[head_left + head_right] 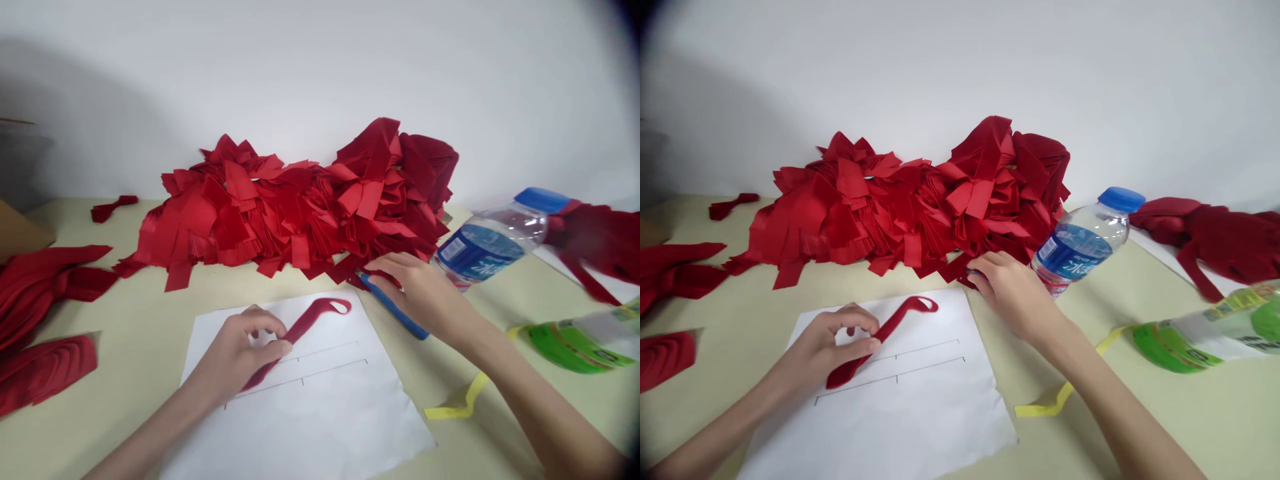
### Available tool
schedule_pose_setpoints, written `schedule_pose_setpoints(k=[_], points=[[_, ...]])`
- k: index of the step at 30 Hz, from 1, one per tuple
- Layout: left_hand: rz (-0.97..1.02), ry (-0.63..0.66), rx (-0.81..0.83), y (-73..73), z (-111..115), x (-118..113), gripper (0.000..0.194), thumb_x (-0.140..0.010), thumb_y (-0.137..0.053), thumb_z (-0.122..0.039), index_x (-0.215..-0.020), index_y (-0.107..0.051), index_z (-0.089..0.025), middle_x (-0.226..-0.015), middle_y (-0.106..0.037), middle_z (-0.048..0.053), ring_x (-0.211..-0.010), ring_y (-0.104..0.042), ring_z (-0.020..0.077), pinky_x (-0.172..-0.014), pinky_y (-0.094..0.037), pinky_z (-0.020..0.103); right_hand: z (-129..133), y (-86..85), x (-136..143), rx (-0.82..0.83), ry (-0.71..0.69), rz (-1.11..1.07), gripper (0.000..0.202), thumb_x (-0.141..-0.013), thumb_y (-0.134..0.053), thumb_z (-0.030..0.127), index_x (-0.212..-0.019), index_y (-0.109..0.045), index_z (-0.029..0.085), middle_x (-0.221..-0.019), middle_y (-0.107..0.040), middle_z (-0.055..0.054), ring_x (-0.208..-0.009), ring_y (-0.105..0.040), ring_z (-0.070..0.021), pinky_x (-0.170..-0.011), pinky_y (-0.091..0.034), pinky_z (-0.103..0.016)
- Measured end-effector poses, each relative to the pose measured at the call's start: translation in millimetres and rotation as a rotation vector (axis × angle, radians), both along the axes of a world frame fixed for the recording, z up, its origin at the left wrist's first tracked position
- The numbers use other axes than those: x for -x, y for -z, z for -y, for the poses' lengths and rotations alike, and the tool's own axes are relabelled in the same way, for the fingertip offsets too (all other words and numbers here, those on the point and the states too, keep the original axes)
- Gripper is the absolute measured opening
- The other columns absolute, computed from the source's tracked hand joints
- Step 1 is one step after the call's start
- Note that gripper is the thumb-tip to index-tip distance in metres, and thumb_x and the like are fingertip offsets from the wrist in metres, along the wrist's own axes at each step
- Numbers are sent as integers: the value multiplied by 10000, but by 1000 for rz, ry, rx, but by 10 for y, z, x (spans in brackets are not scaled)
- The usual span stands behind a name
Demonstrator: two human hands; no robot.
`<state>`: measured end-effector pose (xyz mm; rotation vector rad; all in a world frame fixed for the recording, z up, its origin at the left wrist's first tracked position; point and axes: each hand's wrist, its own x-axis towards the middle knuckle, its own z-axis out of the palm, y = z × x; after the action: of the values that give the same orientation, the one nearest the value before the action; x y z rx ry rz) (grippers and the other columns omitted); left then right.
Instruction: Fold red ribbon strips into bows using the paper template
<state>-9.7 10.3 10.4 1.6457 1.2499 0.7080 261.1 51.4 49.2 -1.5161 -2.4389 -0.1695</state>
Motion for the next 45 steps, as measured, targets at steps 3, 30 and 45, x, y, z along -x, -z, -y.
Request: schedule_pose_setpoints(k=[3,30,45], points=[[383,8,420,-18,-34,75,95,-700,-639,-280,-700,-636,-185,-713,-549,3,-653,-464,139,-638,-372,295,-20,189,-145,16,165,301,194,-829,-526,198,-995,-599,129,-898,-642,-131,-778,-609,-275,-584,-438,-331],[911,-30,844,204,82,-57,118,-751,-624,-207,-829,-654,-123,-717,-531,18,-604,-475,87,-582,-399,213,322,-202,342,476,-222,-553,164,-881,-506,247,-815,-637,174,-746,-633,9,-618,-509,-86,-554,-380,-209],[970,-29,773,255,119,-81,80,-754,-587,-167,-722,-652,-134,-569,-510,-19,-527,-441,81,-517,-349,203,377,-153,780,591,-438,-576,291,-825,-455,-7,-855,-661,197,-799,-677,46,-682,-584,-62,-645,-412,-157]])
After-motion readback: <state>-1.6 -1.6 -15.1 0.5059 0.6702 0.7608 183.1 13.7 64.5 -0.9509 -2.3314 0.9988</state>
